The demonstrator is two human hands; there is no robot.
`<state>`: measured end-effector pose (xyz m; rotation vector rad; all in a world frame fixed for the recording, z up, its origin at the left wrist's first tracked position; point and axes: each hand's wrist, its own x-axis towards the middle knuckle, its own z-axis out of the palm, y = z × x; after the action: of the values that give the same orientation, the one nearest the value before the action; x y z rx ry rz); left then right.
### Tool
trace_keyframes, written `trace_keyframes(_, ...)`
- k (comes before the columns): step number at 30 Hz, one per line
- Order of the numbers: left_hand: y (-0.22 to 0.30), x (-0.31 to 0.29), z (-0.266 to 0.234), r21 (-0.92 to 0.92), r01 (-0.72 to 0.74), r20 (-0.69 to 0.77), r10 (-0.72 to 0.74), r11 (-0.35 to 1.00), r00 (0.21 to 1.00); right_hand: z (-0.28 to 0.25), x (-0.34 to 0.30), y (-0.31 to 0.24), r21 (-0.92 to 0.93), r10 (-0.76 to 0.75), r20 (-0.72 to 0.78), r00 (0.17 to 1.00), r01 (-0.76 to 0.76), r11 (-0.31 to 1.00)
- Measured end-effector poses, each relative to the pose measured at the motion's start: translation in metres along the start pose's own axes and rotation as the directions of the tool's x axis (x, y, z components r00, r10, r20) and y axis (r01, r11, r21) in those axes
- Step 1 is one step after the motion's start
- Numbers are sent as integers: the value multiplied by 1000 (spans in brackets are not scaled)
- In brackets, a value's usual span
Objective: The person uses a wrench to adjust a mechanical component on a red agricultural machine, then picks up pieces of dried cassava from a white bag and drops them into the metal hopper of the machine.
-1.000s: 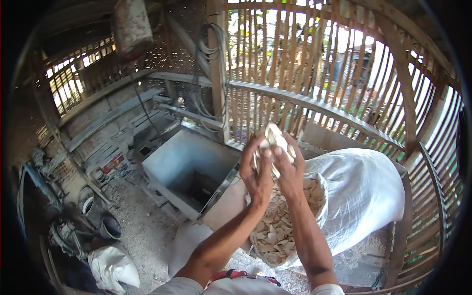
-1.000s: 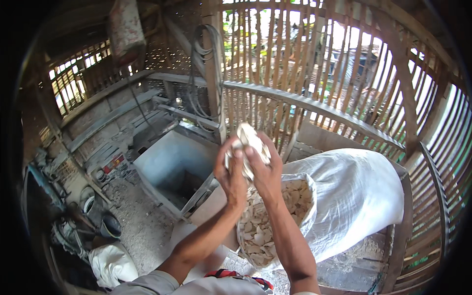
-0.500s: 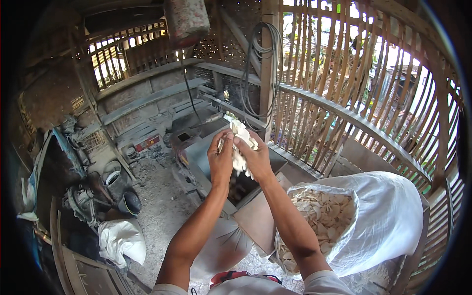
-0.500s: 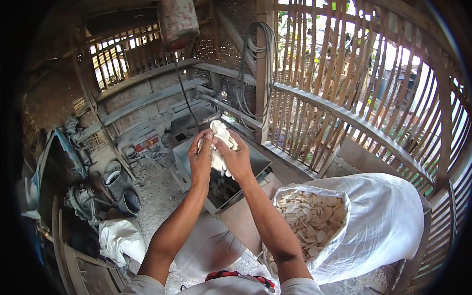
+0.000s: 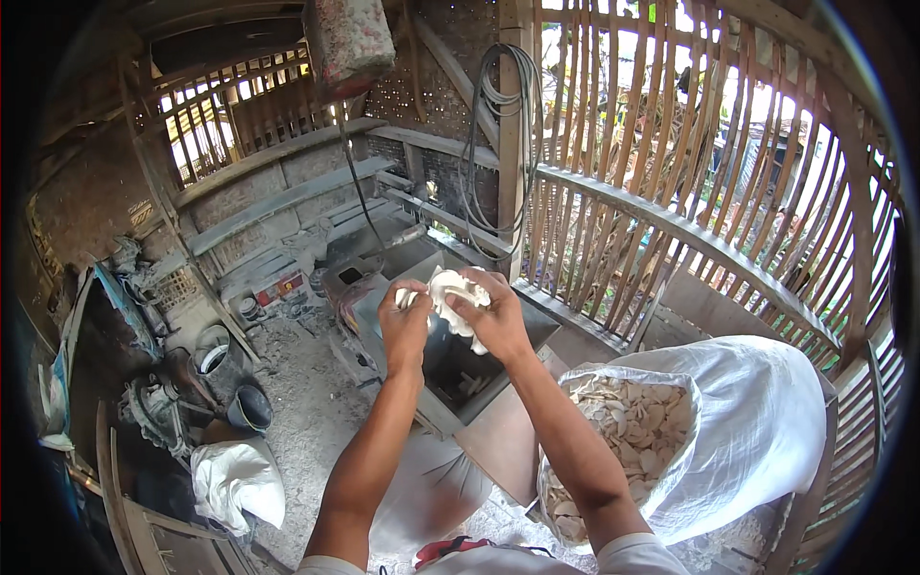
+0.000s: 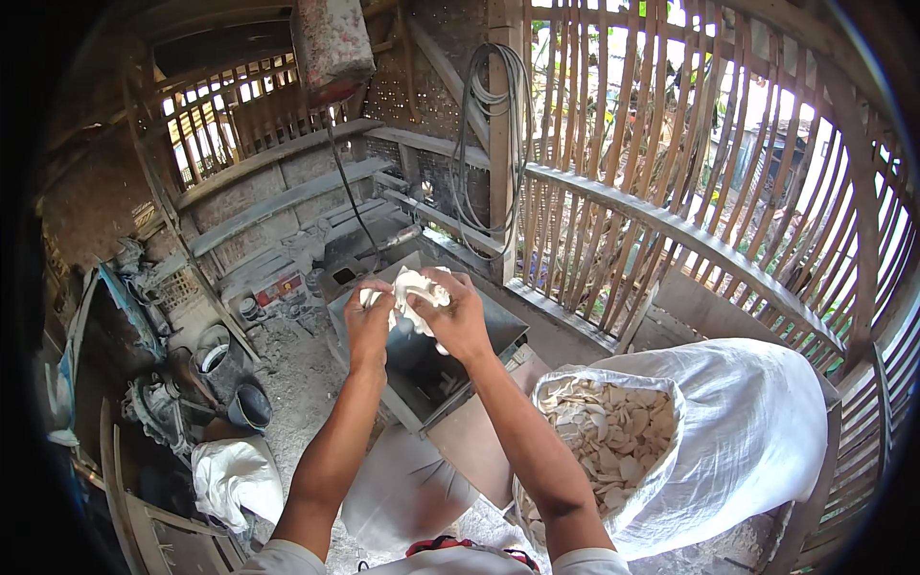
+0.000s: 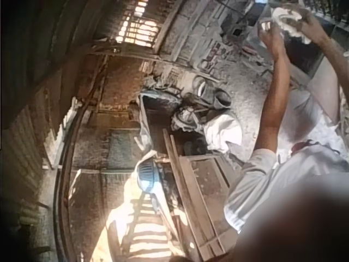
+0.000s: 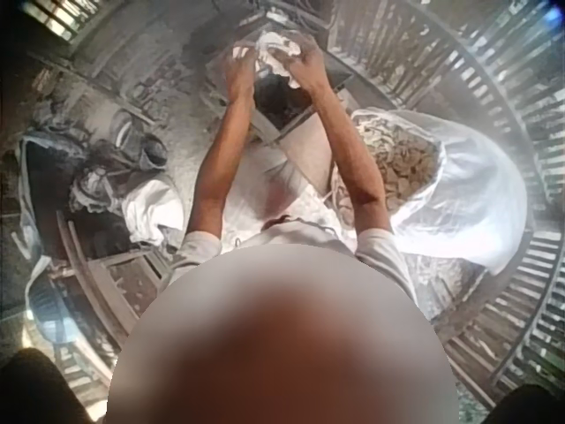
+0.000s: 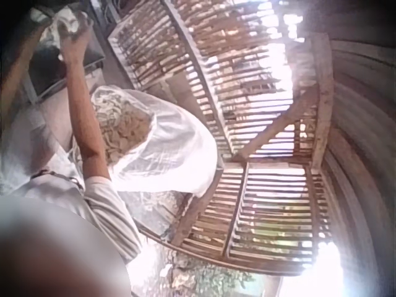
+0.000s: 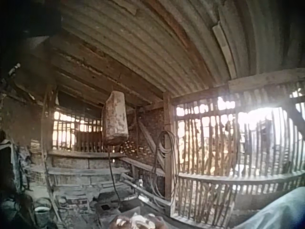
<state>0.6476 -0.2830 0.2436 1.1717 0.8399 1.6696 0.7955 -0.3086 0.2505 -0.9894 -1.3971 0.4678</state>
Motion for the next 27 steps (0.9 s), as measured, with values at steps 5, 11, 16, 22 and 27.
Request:
trace_keyframes(5, -5, -2, -1, 57, 30, -7, -30, 998, 1000, 2, 0, 1, -61, -4, -26, 1000, 2, 998)
trace_keyframes(11, -1, -7, -1, 135, 13, 57, -21, 991, 998, 5, 0, 7, -72, 8, -27, 1000, -9, 997)
trace_keyframes(16, -5, -4, -2, 63, 53, 42, -55, 997, 998, 1, 0, 9, -44, -17, -39, 999, 16, 999)
trace_keyframes(22, -10, -3, -1, 40, 63, 4, -64, 997, 998, 2, -4, 3, -138, 37, 63, 997, -28, 990)
trace_keyframes(27, -10, -4, -1, 55, 54, -5, -53, 997, 999, 4, -4, 7, -204, 25, 75, 997, -9, 979)
